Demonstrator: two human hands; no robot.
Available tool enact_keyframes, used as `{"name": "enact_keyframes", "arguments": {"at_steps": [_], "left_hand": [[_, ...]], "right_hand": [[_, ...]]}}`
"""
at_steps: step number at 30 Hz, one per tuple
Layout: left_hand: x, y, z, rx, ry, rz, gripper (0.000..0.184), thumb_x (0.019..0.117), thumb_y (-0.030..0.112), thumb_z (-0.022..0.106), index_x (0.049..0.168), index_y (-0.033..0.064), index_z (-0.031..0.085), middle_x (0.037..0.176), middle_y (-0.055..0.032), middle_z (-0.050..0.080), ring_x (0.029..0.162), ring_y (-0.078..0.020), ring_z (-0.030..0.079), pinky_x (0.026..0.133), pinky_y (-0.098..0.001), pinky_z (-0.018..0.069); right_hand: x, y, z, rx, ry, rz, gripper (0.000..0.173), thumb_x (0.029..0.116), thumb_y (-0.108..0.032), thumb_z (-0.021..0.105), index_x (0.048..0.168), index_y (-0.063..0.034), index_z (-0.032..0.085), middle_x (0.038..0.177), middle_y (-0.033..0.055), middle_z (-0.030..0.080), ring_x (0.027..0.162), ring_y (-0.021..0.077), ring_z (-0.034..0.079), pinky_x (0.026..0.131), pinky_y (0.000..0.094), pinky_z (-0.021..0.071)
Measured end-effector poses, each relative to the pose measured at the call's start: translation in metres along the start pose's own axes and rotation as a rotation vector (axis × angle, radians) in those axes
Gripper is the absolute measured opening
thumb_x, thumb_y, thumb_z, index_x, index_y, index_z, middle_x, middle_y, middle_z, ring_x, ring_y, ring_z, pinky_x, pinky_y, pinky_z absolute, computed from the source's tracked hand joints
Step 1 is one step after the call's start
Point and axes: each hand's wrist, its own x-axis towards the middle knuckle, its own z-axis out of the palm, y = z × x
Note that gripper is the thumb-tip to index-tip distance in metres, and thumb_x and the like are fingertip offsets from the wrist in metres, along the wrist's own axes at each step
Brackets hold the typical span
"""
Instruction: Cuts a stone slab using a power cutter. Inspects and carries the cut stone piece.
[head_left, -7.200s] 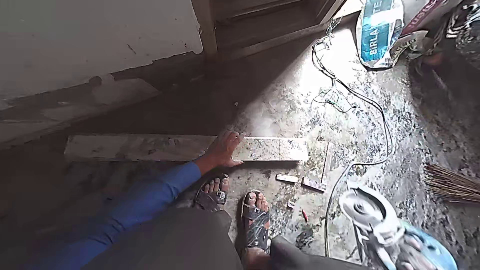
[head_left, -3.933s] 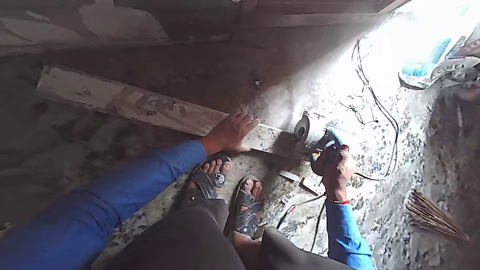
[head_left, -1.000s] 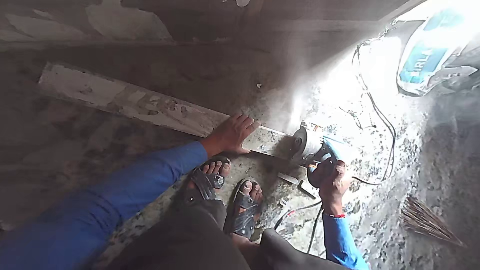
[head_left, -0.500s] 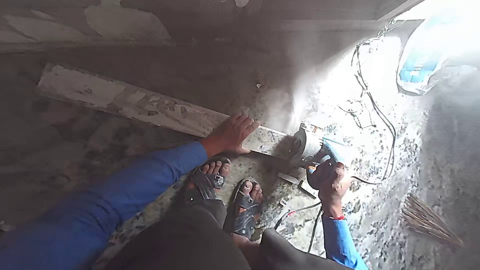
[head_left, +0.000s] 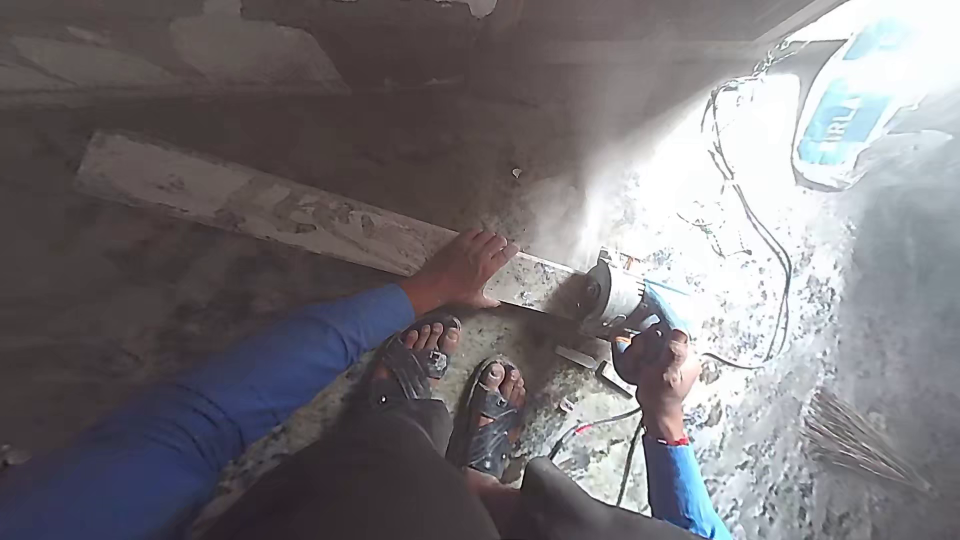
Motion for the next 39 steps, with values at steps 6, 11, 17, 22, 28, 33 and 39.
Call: {"name": "enact_keyframes", "arguments": {"at_steps": [6,11,17,22,28,33,39], "left_hand": [[0.000,0.000,-0.001,0.011,0.009,0.005,0.106,0.0693,0.078,0.068,0.150,0.0115,0.051,0.130,-0.0145,0.063,0.120,-0.0326,0.059,0.100,-0.0492,0.0473],[0.001,0.000,0.000,0.013,0.022,0.007,0.106,0.0688,0.078,0.068,0.149,0.0114,0.051,0.130,-0.0143,0.063,0.119,-0.0323,0.059,0.098,-0.0494,0.0475],[0.000,-0.001,0.002,0.006,0.042,0.012,0.105,0.0685,0.078,0.068,0.149,0.0115,0.052,0.130,-0.0148,0.064,0.120,-0.0329,0.060,0.099,-0.0497,0.0479],[0.000,0.000,0.001,-0.002,0.044,0.018,0.106,0.0683,0.077,0.069,0.150,0.0121,0.050,0.130,-0.0142,0.064,0.120,-0.0323,0.059,0.099,-0.0492,0.0474],[0.000,0.001,0.000,0.004,0.022,0.010,0.107,0.0681,0.077,0.069,0.151,0.0120,0.049,0.131,-0.0137,0.063,0.120,-0.0321,0.059,0.100,-0.0493,0.0466],[0.000,0.000,0.001,0.010,0.025,0.010,0.107,0.0683,0.078,0.068,0.150,0.0108,0.050,0.130,-0.0147,0.064,0.120,-0.0323,0.059,0.099,-0.0498,0.0470],[0.000,0.000,0.002,0.012,0.029,0.018,0.107,0.0682,0.078,0.068,0.150,0.0107,0.050,0.130,-0.0145,0.064,0.120,-0.0329,0.060,0.099,-0.0504,0.0474]], "right_hand": [[-0.005,-0.002,-0.001,0.035,-0.011,0.030,0.063,0.1021,-0.068,0.036,0.089,-0.0127,0.062,0.057,-0.0053,0.054,0.045,0.0093,0.053,0.044,0.0302,0.0502],[-0.007,0.000,-0.003,0.036,-0.009,0.038,0.066,0.1013,-0.070,0.035,0.088,-0.0110,0.062,0.057,-0.0031,0.056,0.045,0.0115,0.055,0.045,0.0330,0.0521],[-0.012,-0.001,-0.003,0.032,0.016,0.026,0.062,0.1007,-0.070,0.037,0.089,-0.0139,0.062,0.058,-0.0068,0.056,0.047,0.0080,0.056,0.047,0.0295,0.0528],[-0.017,0.004,-0.007,0.041,0.009,0.041,0.066,0.0992,-0.073,0.038,0.088,-0.0122,0.062,0.057,-0.0044,0.056,0.044,0.0102,0.054,0.044,0.0308,0.0506],[-0.022,0.005,-0.007,0.031,0.026,0.047,0.068,0.0991,-0.073,0.038,0.094,-0.0100,0.062,0.059,-0.0035,0.055,0.046,0.0108,0.054,0.045,0.0316,0.0512],[-0.025,0.005,-0.008,0.042,0.041,0.055,0.066,0.0991,-0.072,0.040,0.096,-0.0099,0.063,0.061,-0.0042,0.057,0.049,0.0106,0.056,0.049,0.0313,0.0535],[-0.029,-0.001,-0.006,0.072,0.036,0.075,0.063,0.0996,-0.071,0.041,0.090,-0.0122,0.062,0.058,-0.0041,0.057,0.045,0.0104,0.055,0.044,0.0304,0.0518]]}}
